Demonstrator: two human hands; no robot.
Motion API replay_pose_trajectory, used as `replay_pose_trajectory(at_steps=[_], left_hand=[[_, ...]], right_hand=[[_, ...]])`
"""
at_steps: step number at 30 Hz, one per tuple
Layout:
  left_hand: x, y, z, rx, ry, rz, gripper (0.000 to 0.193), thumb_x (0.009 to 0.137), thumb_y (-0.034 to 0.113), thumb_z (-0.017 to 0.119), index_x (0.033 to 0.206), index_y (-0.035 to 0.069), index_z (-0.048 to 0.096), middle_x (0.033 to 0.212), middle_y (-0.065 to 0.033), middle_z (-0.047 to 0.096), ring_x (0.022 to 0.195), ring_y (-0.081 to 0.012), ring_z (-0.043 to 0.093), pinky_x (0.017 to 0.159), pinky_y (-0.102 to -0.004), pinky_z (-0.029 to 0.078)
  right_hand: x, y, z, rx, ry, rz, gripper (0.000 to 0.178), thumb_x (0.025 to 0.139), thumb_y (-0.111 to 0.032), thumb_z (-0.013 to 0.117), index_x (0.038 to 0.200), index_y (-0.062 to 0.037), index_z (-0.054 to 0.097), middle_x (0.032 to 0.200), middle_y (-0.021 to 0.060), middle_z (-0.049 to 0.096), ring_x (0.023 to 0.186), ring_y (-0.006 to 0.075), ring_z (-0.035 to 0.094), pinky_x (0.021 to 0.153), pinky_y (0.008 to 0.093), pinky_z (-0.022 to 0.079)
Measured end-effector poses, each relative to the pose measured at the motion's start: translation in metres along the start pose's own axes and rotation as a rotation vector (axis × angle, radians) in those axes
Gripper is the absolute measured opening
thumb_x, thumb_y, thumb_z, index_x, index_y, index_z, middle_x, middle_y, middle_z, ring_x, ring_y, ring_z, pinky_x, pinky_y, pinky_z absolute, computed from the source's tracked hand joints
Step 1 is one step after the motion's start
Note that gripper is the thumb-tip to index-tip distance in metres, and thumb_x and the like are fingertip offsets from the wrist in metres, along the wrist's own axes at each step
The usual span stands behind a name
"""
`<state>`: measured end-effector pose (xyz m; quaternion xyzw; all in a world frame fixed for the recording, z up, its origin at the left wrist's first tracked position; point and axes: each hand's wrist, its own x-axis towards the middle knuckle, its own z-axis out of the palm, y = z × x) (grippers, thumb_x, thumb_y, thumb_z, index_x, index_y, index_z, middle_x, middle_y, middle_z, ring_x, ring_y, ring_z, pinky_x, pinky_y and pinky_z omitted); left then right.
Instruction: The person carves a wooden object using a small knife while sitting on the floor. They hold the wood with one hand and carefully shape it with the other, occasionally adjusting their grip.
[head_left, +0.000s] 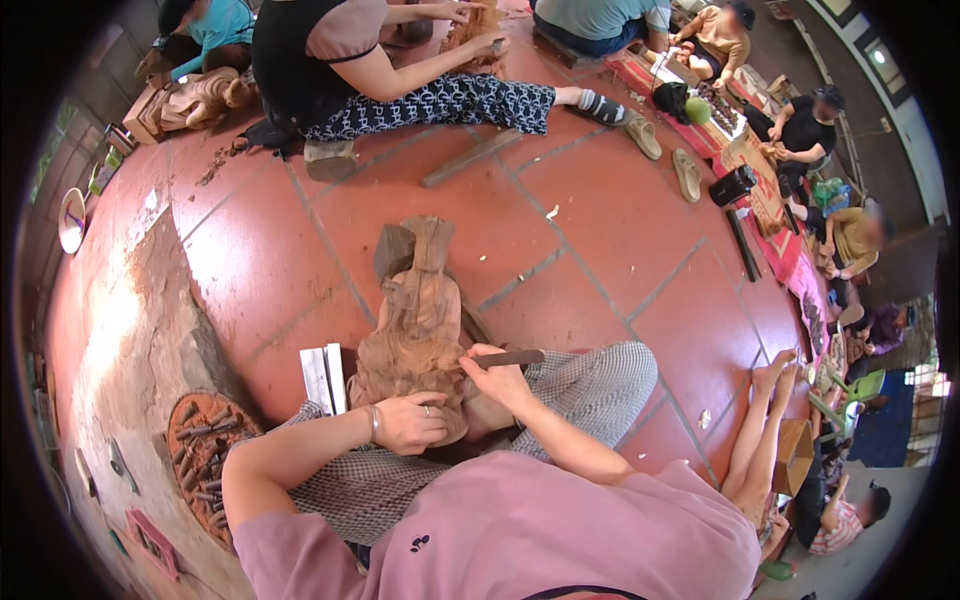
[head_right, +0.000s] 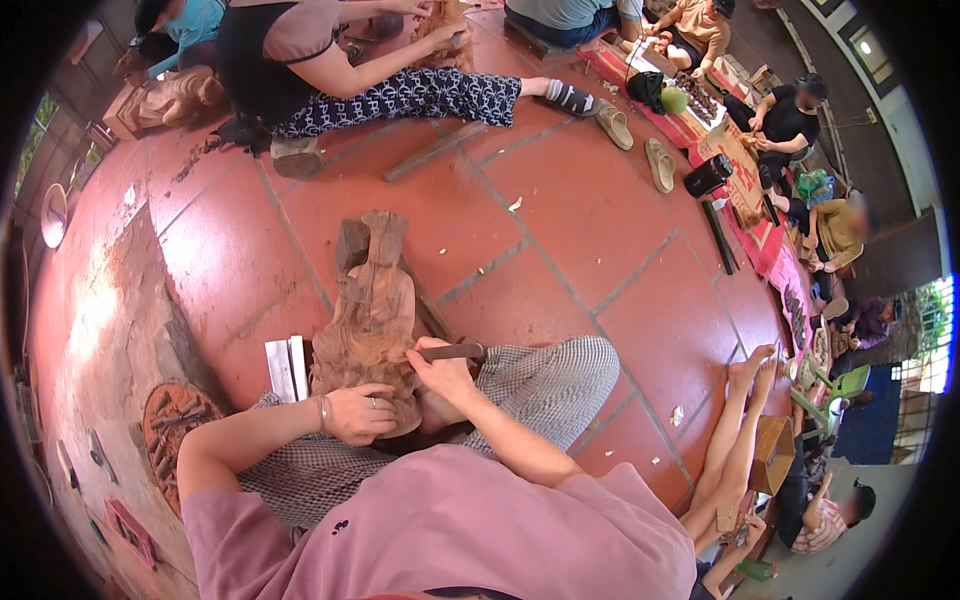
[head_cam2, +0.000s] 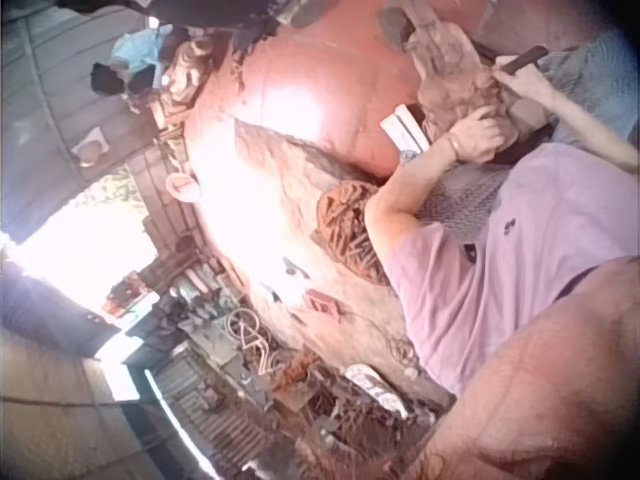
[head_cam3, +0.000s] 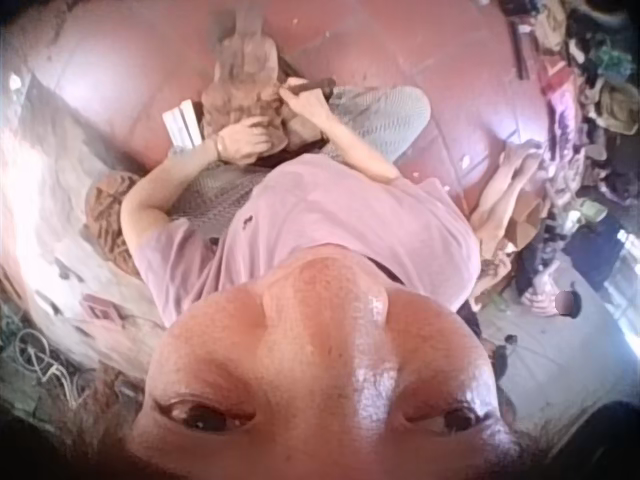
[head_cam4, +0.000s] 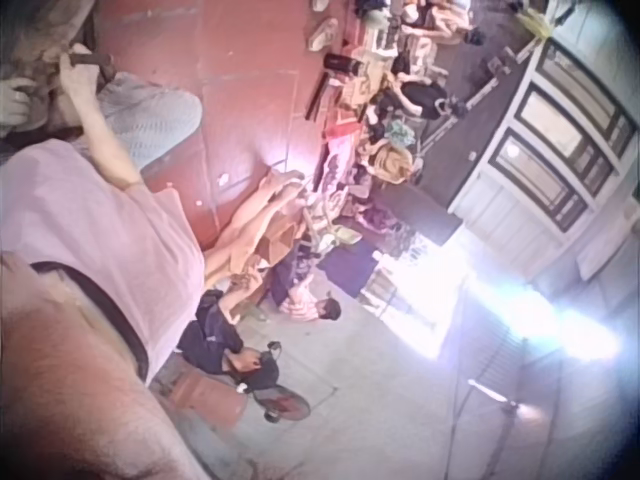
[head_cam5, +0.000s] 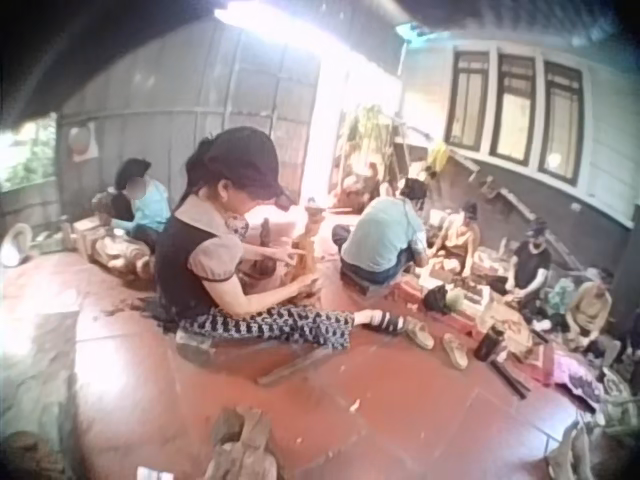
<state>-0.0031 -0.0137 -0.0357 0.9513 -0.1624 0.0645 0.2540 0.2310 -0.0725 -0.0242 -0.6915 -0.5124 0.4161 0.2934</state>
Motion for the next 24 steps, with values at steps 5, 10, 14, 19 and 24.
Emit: replay_pose_trajectory(at_steps=[5,10,14,19,24], left_hand=[[0.002,0.001,-0.003,0.018,0.015,0.008,0.042,0.073,0.023,0.070,0.110,0.005,0.064,0.109,-0.0063,0.065,0.111,-0.0225,0.060,0.114,-0.0502,0.033],[0.001,0.001,-0.002,0.048,0.027,0.026,0.043,0.071,0.023,0.071,0.109,0.005,0.064,0.111,-0.0053,0.065,0.111,-0.0219,0.060,0.113,-0.0500,0.034],[0.001,0.001,-0.003,0.029,0.028,0.007,0.043,0.070,0.023,0.072,0.108,0.005,0.064,0.110,-0.0048,0.065,0.111,-0.0215,0.060,0.113,-0.0498,0.035],[0.001,0.001,-0.002,0.012,0.037,0.015,0.043,0.069,0.023,0.072,0.108,0.005,0.064,0.109,-0.0047,0.065,0.111,-0.0216,0.060,0.113,-0.0499,0.035],[0.002,0.001,-0.003,0.032,0.067,0.027,0.046,0.068,0.024,0.072,0.109,0.006,0.064,0.107,-0.0046,0.064,0.109,-0.0220,0.060,0.114,-0.0496,0.035]], right_hand=[[0.001,0.013,0.013,-0.056,0.150,-0.210,0.020,0.090,-0.020,0.067,0.092,-0.0003,0.065,0.083,0.0125,0.065,0.077,0.0253,0.064,0.069,0.0383,0.050],[0.004,0.014,0.008,0.022,0.067,-0.078,0.019,0.088,-0.021,0.068,0.091,-0.0020,0.066,0.091,0.0135,0.066,0.084,0.0296,0.065,0.073,0.0389,0.051],[0.001,0.016,0.011,-0.039,0.108,-0.205,0.020,0.088,-0.021,0.069,0.092,-0.0017,0.067,0.098,0.0139,0.067,0.090,0.0291,0.066,0.078,0.0375,0.052],[-0.001,0.016,0.009,0.067,0.132,-0.140,0.019,0.087,-0.021,0.068,0.087,-0.0015,0.066,0.092,0.0132,0.067,0.089,0.0315,0.065,0.078,0.0396,0.052],[0.002,0.018,0.008,0.020,0.097,-0.211,0.019,0.088,-0.020,0.067,0.086,-0.0007,0.066,0.102,0.0147,0.068,0.096,0.0309,0.066,0.085,0.0390,0.052]])
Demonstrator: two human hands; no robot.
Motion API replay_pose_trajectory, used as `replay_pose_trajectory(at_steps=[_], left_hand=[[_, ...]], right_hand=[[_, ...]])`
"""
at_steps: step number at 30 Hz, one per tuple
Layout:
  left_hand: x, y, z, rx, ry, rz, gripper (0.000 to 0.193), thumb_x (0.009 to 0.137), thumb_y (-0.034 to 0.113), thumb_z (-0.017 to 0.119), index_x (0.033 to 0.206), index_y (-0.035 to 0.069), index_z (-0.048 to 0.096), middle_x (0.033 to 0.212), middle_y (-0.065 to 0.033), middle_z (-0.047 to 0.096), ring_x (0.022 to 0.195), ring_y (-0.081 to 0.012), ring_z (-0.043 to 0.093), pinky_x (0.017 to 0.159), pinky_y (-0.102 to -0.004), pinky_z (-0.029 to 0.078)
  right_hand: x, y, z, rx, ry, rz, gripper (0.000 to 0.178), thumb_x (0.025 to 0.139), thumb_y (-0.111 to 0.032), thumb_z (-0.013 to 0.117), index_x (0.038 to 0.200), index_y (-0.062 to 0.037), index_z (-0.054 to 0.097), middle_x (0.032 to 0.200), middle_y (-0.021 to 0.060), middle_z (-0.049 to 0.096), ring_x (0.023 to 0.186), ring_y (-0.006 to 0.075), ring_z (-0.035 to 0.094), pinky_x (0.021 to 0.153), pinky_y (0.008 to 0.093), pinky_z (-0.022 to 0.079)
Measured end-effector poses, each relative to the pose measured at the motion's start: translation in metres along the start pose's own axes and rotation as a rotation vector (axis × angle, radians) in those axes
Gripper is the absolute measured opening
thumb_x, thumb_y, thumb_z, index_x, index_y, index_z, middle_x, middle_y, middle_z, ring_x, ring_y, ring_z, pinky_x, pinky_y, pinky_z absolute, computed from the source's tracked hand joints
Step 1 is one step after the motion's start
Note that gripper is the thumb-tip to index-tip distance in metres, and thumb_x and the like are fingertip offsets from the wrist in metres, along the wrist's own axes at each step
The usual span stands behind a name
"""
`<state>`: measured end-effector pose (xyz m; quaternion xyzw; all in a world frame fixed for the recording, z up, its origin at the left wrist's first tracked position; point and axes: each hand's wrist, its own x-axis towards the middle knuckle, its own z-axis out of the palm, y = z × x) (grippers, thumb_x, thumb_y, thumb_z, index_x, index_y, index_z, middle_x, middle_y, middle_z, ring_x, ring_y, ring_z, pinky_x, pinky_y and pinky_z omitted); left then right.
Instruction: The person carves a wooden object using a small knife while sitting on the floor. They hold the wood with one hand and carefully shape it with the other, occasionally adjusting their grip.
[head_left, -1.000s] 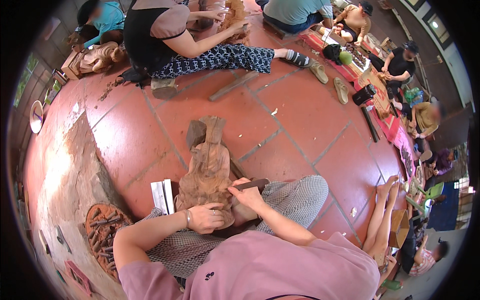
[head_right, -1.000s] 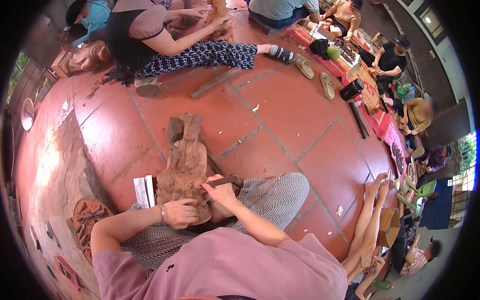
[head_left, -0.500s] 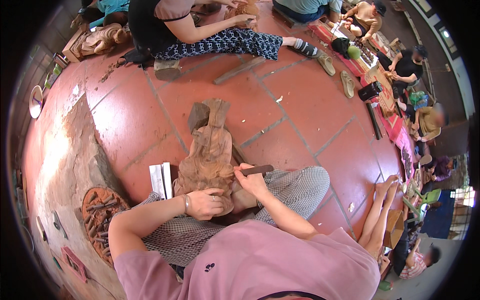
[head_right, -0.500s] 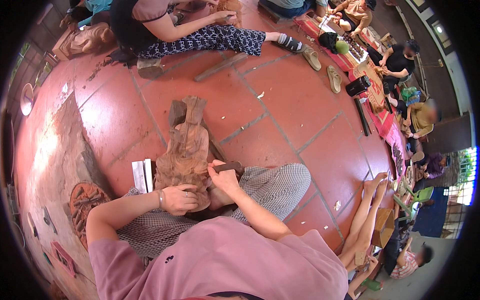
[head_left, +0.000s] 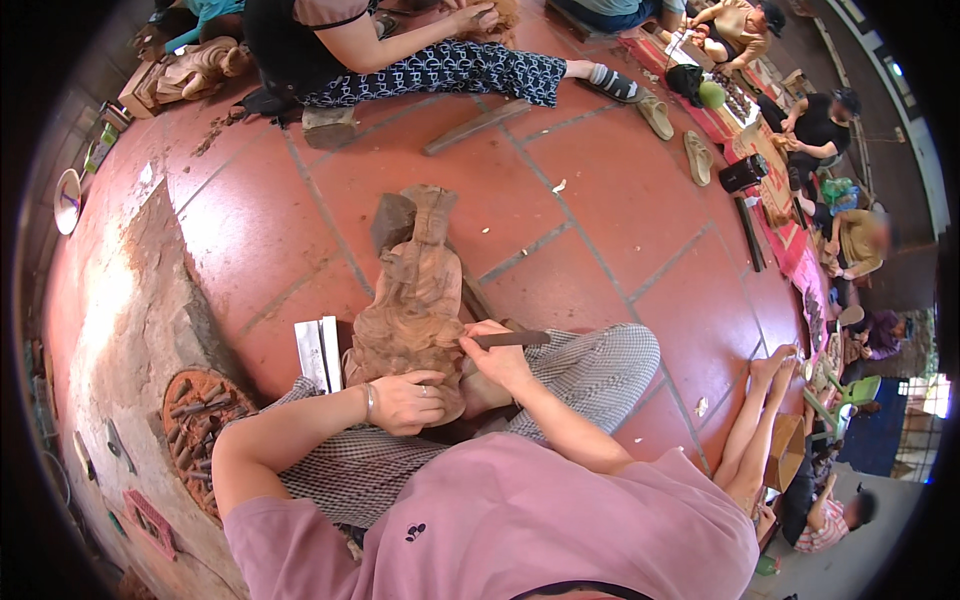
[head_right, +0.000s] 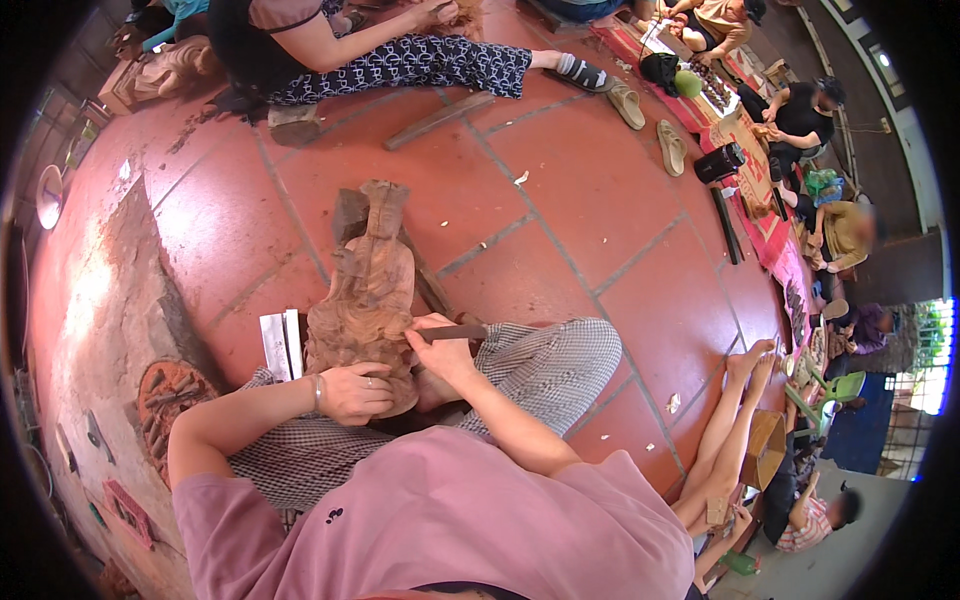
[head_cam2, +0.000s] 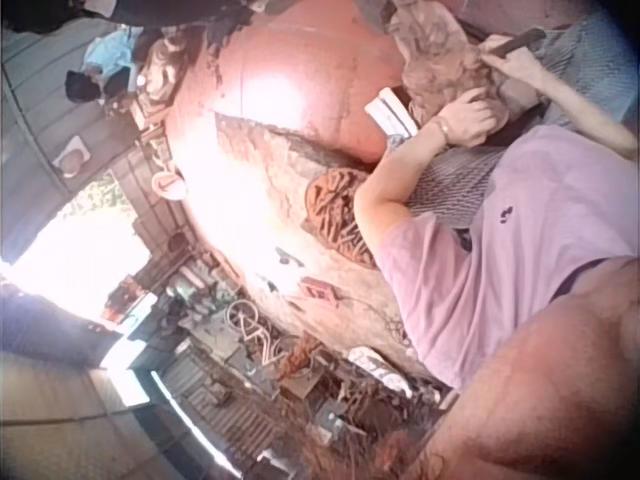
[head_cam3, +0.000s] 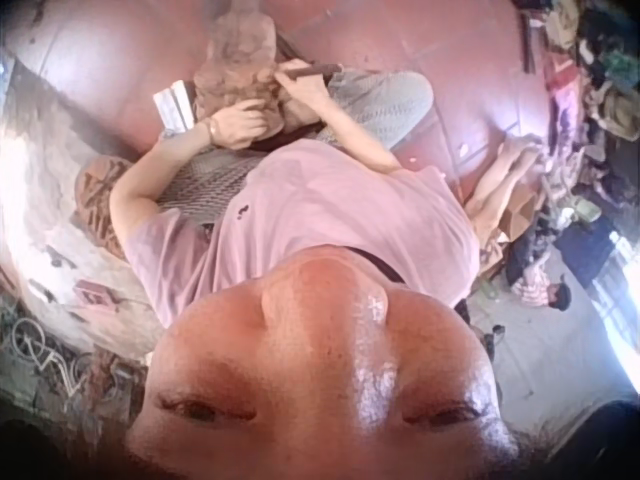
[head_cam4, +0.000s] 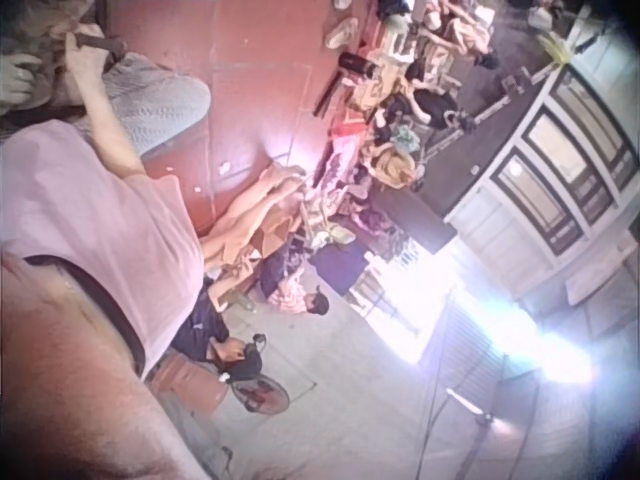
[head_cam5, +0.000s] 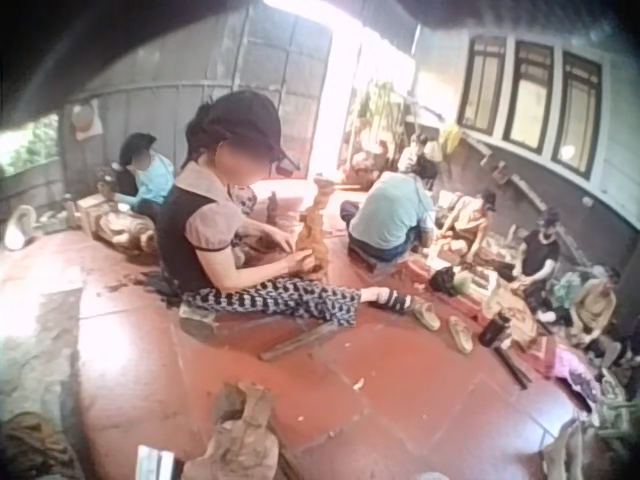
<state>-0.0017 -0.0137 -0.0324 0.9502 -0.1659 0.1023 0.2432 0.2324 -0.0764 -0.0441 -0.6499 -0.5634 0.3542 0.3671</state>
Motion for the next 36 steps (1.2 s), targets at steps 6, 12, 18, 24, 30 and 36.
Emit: replay_pose_trajectory(at_steps=[6,12,18,24,30,36], left_hand=[[-0.001,0.000,0.002,-0.032,-0.043,-0.021,0.046,0.068,0.025,0.072,0.109,0.005,0.063,0.106,-0.0057,0.064,0.109,-0.0229,0.060,0.113,-0.0498,0.035],[-0.004,-0.001,0.005,-0.031,-0.033,-0.012,0.046,0.068,0.025,0.072,0.108,0.005,0.063,0.104,-0.0064,0.063,0.109,-0.0233,0.060,0.113,-0.0497,0.035],[0.000,-0.003,0.002,-0.042,-0.013,0.003,0.045,0.067,0.024,0.073,0.106,0.005,0.063,0.104,-0.0063,0.063,0.108,-0.0235,0.060,0.113,-0.0499,0.036],[0.000,-0.001,0.004,-0.039,-0.006,-0.007,0.047,0.066,0.024,0.073,0.108,0.005,0.063,0.104,-0.0063,0.063,0.108,-0.0233,0.060,0.114,-0.0505,0.035],[-0.001,-0.001,0.002,-0.047,-0.008,-0.009,0.044,0.068,0.023,0.072,0.106,0.005,0.063,0.104,-0.0061,0.063,0.107,-0.0234,0.060,0.114,-0.0505,0.035],[0.001,-0.001,0.000,-0.066,0.018,-0.002,0.037,0.070,0.020,0.070,0.102,0.004,0.062,0.101,-0.0065,0.063,0.104,-0.0238,0.061,0.113,-0.0499,0.036]], right_hand=[[-0.003,-0.001,0.000,0.039,-0.003,0.024,0.018,0.088,-0.017,0.069,0.086,0.0011,0.065,0.108,0.0144,0.069,0.101,0.0289,0.065,0.088,0.0375,0.050],[-0.004,-0.002,-0.001,0.082,0.008,0.102,0.019,0.091,-0.018,0.067,0.089,0.0013,0.065,0.108,0.0145,0.069,0.102,0.0282,0.065,0.089,0.0373,0.050],[-0.006,0.015,0.000,0.064,0.004,0.062,0.021,0.091,-0.020,0.068,0.093,0.0009,0.066,0.109,0.0146,0.069,0.101,0.0274,0.065,0.088,0.0366,0.050],[0.000,0.002,-0.004,-0.027,-0.069,0.052,0.022,0.092,-0.020,0.066,0.096,0.0009,0.066,0.114,0.0139,0.070,0.102,0.0254,0.066,0.087,0.0352,0.051],[0.001,-0.004,-0.014,0.076,-0.094,0.190,0.021,0.091,-0.019,0.067,0.098,0.0009,0.067,0.105,0.0142,0.070,0.097,0.0265,0.067,0.084,0.0359,0.051],[0.005,-0.001,-0.013,0.005,-0.091,0.025,0.021,0.092,-0.019,0.063,0.097,0.0009,0.065,0.097,0.0146,0.070,0.091,0.0282,0.067,0.079,0.0381,0.051]])
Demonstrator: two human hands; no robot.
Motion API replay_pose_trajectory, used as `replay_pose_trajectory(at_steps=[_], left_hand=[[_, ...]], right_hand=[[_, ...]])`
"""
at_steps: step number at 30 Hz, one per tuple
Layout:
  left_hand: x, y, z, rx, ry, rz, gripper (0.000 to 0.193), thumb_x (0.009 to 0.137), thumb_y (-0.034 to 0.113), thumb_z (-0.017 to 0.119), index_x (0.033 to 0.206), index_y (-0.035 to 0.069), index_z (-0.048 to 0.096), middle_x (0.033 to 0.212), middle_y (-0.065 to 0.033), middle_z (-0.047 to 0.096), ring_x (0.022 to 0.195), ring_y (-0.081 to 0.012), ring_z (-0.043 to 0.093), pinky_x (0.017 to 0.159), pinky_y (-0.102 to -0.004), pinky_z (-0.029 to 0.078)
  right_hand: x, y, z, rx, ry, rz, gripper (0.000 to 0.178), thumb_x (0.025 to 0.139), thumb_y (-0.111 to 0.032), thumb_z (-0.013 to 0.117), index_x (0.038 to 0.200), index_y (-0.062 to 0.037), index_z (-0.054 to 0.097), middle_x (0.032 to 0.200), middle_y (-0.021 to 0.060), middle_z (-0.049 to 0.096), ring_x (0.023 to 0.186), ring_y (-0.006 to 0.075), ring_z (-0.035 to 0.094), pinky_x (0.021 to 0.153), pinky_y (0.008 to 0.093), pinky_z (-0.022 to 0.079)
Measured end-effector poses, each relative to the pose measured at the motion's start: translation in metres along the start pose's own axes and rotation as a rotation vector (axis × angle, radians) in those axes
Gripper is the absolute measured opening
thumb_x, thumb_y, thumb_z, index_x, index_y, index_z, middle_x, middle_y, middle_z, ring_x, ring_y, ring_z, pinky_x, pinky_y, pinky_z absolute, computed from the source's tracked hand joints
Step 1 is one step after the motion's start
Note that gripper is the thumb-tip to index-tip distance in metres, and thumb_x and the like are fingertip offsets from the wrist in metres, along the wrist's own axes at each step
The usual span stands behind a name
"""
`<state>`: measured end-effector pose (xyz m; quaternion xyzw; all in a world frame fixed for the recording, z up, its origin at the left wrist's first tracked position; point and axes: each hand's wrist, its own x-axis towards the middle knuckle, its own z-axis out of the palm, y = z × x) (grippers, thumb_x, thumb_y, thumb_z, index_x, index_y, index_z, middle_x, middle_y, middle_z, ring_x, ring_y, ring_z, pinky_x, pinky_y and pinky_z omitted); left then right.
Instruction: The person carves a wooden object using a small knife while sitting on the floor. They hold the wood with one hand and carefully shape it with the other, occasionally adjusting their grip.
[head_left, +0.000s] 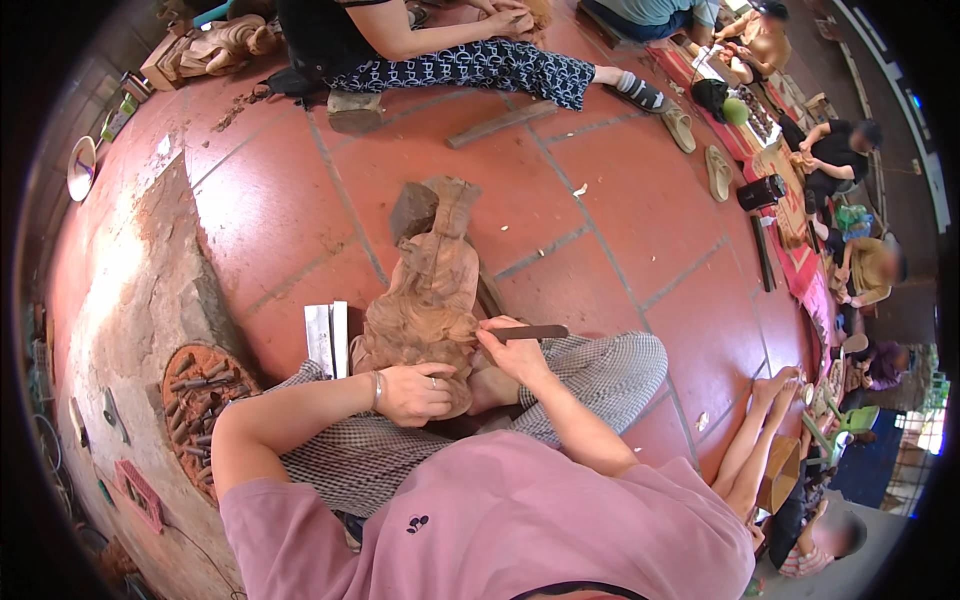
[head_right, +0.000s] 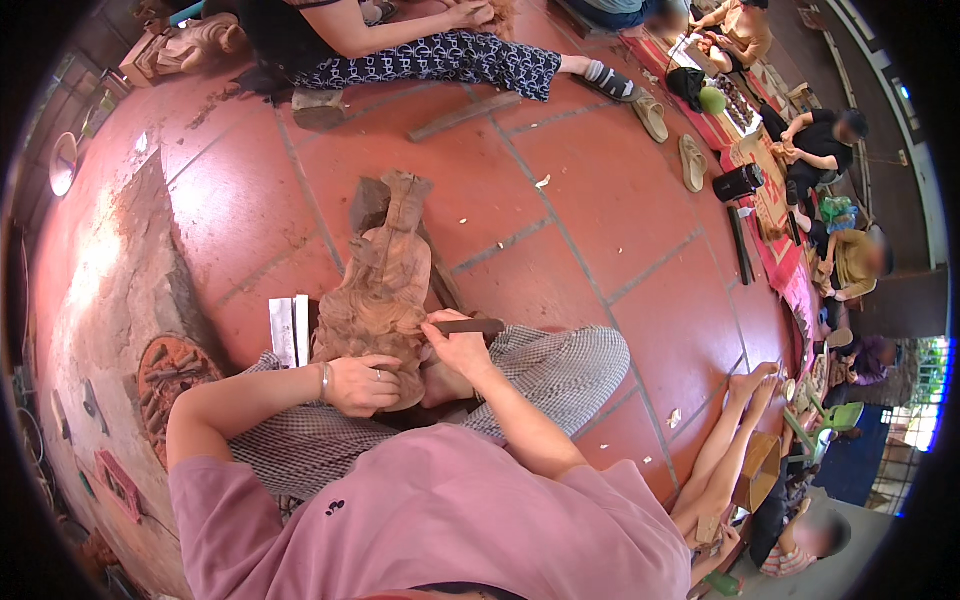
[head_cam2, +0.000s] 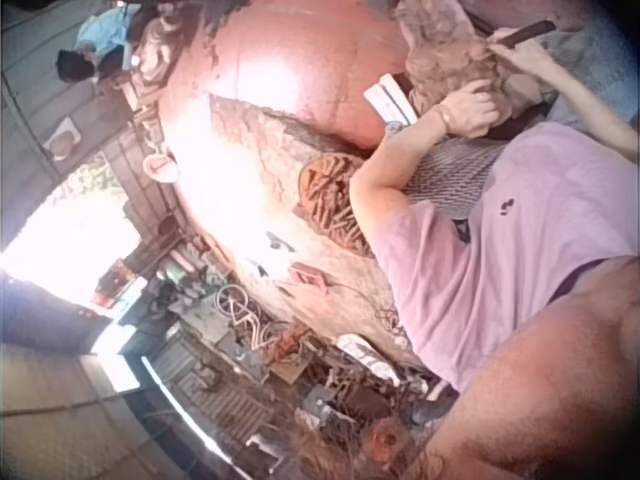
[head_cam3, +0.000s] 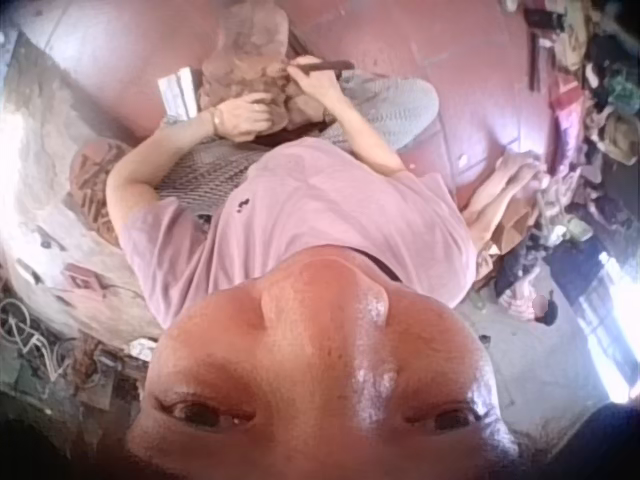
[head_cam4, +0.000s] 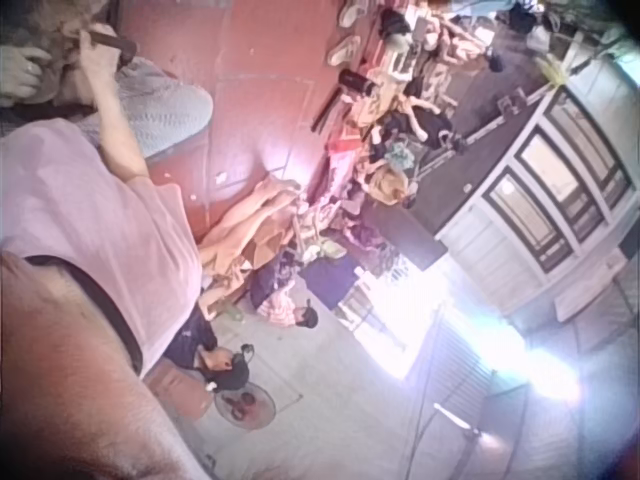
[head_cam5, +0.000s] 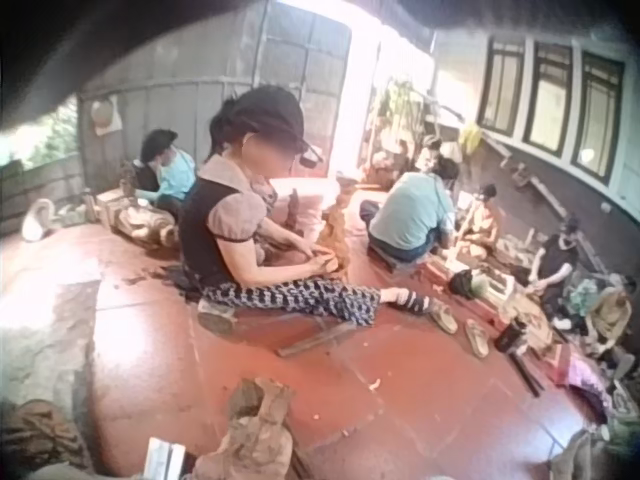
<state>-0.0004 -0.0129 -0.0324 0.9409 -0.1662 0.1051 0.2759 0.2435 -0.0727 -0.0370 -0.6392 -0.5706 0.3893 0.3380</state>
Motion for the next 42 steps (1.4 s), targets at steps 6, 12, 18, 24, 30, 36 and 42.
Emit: replay_pose_trajectory(at_steps=[6,12,18,24,30,36,42], left_hand=[[-0.003,-0.001,0.004,0.010,-0.032,0.002,0.031,0.073,0.020,0.066,0.099,0.004,0.061,0.100,-0.0070,0.062,0.103,-0.0241,0.060,0.113,-0.0497,0.035],[-0.002,-0.002,0.004,-0.009,-0.033,0.012,0.027,0.076,0.020,0.064,0.098,0.005,0.060,0.100,-0.0070,0.061,0.104,-0.0242,0.060,0.114,-0.0498,0.034],[-0.004,0.000,0.004,-0.001,-0.095,-0.025,0.028,0.077,0.020,0.064,0.099,0.004,0.060,0.102,-0.0074,0.062,0.106,-0.0243,0.060,0.114,-0.0498,0.033],[-0.002,0.001,0.001,-0.003,-0.073,-0.009,0.028,0.077,0.021,0.064,0.100,0.004,0.061,0.103,-0.0083,0.063,0.106,-0.0251,0.060,0.114,-0.0499,0.033],[-0.003,0.000,-0.001,0.009,-0.097,-0.012,0.029,0.077,0.021,0.065,0.100,0.004,0.061,0.103,-0.0088,0.063,0.106,-0.0253,0.060,0.113,-0.0499,0.034],[0.000,-0.004,0.004,0.009,-0.045,0.011,0.031,0.074,0.023,0.066,0.099,0.005,0.061,0.102,-0.0078,0.063,0.106,-0.0249,0.060,0.114,-0.0503,0.033],[-0.004,-0.002,0.008,0.036,0.016,0.010,0.026,0.071,0.025,0.067,0.089,0.009,0.060,0.095,-0.0078,0.061,0.098,-0.0251,0.062,0.115,-0.0516,0.032]], right_hand=[[0.000,-0.004,-0.009,0.116,-0.035,0.161,0.022,0.094,-0.020,0.062,0.094,0.0020,0.065,0.092,0.0140,0.069,0.086,0.0258,0.067,0.074,0.0370,0.051],[-0.001,0.005,0.002,0.026,0.048,-0.052,0.022,0.091,-0.021,0.067,0.095,0.0006,0.069,0.098,0.0125,0.069,0.089,0.0277,0.067,0.081,0.0374,0.052],[-0.001,-0.008,-0.006,0.115,-0.028,0.222,0.020,0.091,-0.019,0.066,0.094,0.0003,0.068,0.097,0.0129,0.069,0.090,0.0254,0.066,0.078,0.0367,0.051],[-0.001,0.003,0.003,0.000,0.024,0.010,0.018,0.089,-0.018,0.067,0.092,0.0003,0.068,0.097,0.0127,0.068,0.089,0.0264,0.065,0.078,0.0364,0.051],[0.000,0.003,0.001,0.086,0.044,0.057,0.020,0.089,-0.020,0.067,0.090,-0.0002,0.067,0.088,0.0135,0.065,0.082,0.0293,0.065,0.074,0.0387,0.051],[0.003,-0.001,0.002,-0.047,0.082,-0.134,0.017,0.087,-0.019,0.067,0.087,-0.0018,0.066,0.084,0.0151,0.064,0.081,0.0332,0.065,0.072,0.0416,0.052],[0.002,0.014,-0.009,-0.017,0.153,-0.026,0.013,0.090,-0.014,0.063,0.084,-0.0025,0.063,0.079,0.0101,0.067,0.079,0.0203,0.067,0.071,0.0331,0.052]])
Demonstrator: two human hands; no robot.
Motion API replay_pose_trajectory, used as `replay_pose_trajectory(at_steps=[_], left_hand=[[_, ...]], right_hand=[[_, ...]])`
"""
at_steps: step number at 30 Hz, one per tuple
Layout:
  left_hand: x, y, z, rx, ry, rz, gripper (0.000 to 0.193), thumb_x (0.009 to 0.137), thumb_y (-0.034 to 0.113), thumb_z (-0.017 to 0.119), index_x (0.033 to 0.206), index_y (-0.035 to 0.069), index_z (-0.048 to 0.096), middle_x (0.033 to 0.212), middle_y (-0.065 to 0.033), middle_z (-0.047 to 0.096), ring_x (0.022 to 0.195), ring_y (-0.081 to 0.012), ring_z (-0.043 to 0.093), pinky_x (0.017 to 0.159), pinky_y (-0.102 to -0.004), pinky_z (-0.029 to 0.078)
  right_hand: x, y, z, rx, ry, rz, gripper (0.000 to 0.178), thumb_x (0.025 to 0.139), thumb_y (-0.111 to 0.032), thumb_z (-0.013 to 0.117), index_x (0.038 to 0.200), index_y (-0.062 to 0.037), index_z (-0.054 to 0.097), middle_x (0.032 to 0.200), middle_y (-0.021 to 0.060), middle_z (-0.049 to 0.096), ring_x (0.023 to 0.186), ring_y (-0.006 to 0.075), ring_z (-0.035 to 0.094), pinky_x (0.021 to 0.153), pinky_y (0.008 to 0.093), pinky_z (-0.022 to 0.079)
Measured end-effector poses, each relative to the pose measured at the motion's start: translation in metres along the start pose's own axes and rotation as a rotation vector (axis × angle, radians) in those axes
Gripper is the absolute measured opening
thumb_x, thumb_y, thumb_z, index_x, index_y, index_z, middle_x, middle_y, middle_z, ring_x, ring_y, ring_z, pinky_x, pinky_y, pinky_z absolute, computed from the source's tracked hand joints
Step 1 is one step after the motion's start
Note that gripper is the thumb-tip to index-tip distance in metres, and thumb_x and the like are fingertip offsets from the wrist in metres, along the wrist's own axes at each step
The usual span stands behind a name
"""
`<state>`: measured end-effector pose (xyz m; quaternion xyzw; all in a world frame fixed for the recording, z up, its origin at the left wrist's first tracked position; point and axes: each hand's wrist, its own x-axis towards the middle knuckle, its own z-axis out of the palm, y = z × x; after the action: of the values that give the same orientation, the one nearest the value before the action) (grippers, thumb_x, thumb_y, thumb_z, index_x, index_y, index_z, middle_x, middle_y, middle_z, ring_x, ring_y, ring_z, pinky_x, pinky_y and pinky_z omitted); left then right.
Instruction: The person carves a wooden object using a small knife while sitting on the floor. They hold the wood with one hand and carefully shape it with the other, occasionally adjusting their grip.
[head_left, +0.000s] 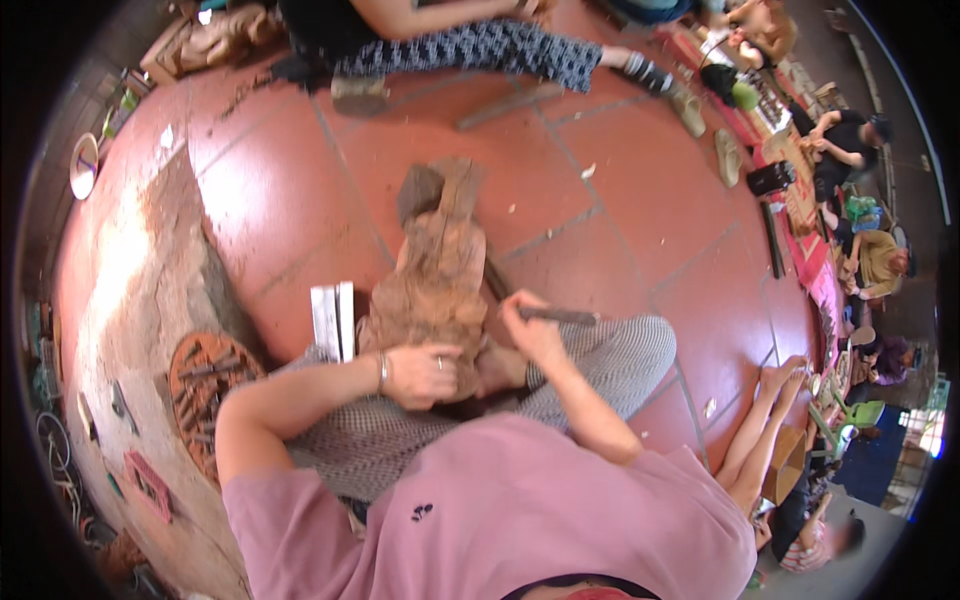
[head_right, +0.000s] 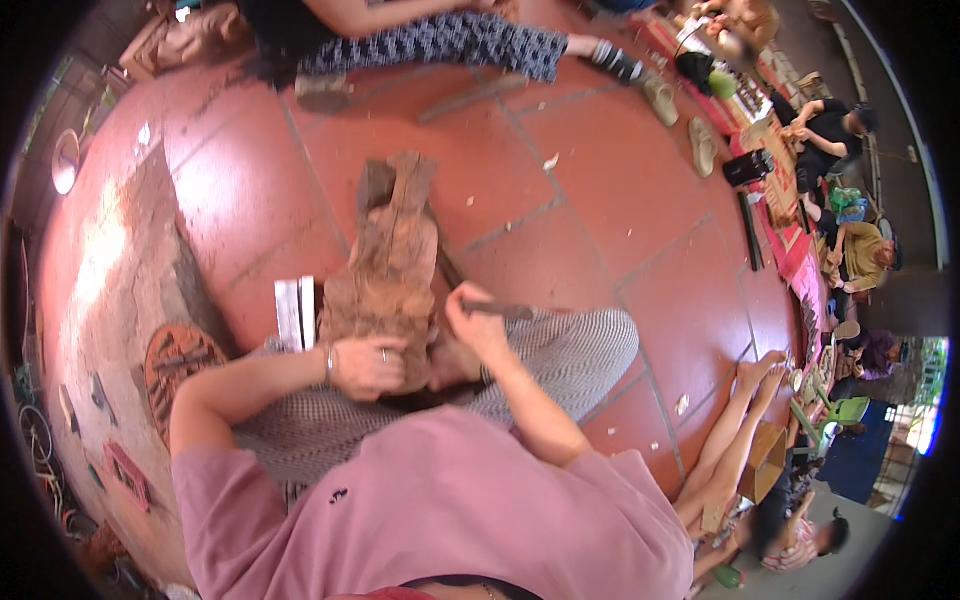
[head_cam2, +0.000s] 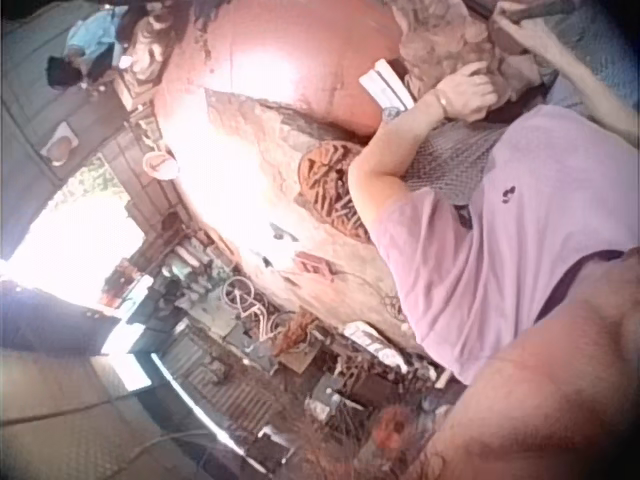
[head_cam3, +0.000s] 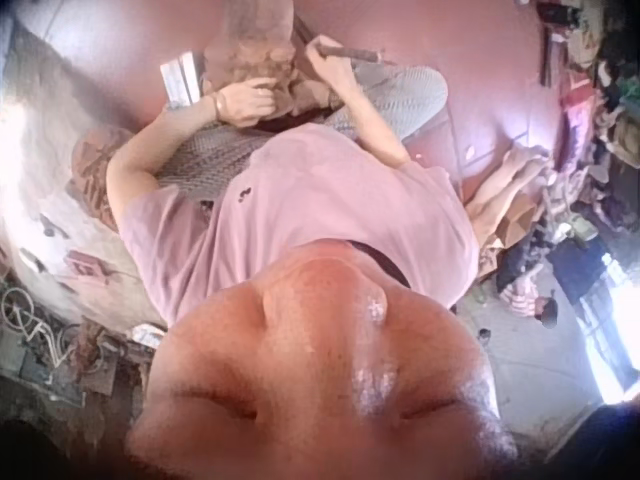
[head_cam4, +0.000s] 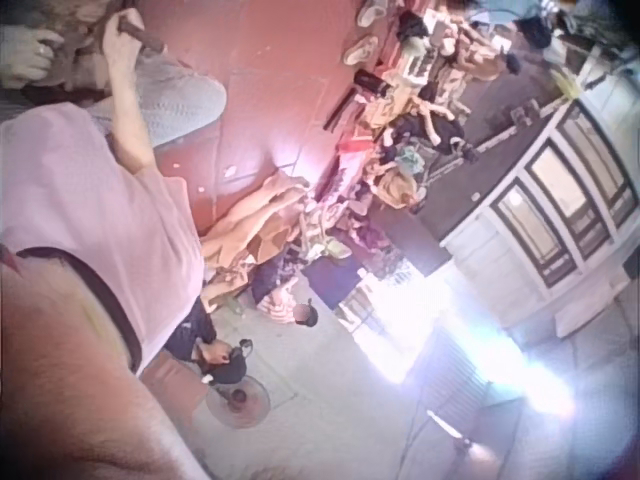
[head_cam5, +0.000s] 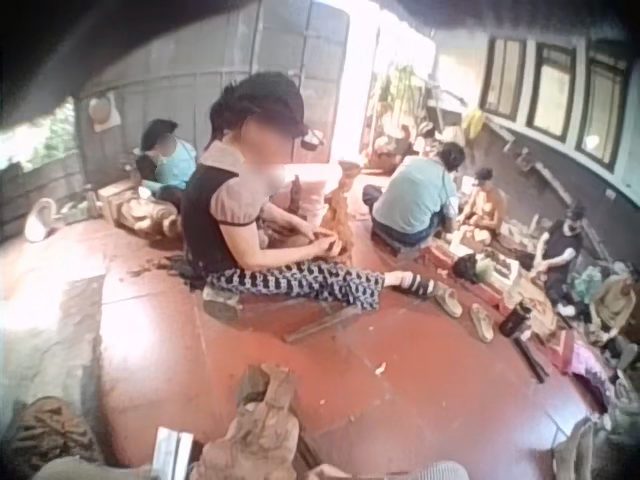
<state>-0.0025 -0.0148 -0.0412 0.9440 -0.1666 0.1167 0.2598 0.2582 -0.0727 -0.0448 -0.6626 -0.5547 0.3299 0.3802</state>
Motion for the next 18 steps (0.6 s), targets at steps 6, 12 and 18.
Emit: replay_pose_trajectory(at_steps=[6,12,18], left_hand=[[-0.001,0.000,0.004,-0.036,-0.030,-0.006,0.030,0.070,0.025,0.067,0.092,0.005,0.061,0.096,-0.0077,0.062,0.102,-0.0261,0.060,0.115,-0.0516,0.034],[0.000,0.002,-0.002,-0.036,-0.017,-0.032,0.034,0.066,0.024,0.071,0.092,0.004,0.061,0.095,-0.0078,0.063,0.101,-0.0254,0.061,0.115,-0.0510,0.034],[0.000,0.001,0.000,-0.036,-0.010,-0.036,0.034,0.065,0.021,0.072,0.092,0.003,0.062,0.095,-0.0081,0.064,0.100,-0.0256,0.062,0.114,-0.0511,0.035]], right_hand=[[-0.019,0.008,-0.016,0.456,0.047,0.335,0.011,0.094,-0.009,0.065,0.089,0.0000,0.061,0.088,0.0111,0.069,0.087,0.0174,0.070,0.077,0.0309,0.057],[-0.016,-0.002,-0.010,0.880,-0.019,0.426,0.010,0.091,-0.003,0.069,0.094,0.0016,0.060,0.098,0.0137,0.069,0.089,0.0182,0.069,0.082,0.0316,0.059],[-0.020,0.002,0.007,0.613,-0.051,0.394,0.012,0.091,-0.008,0.070,0.095,0.0002,0.061,0.109,0.0123,0.069,0.096,0.0156,0.065,0.088,0.0296,0.055]])
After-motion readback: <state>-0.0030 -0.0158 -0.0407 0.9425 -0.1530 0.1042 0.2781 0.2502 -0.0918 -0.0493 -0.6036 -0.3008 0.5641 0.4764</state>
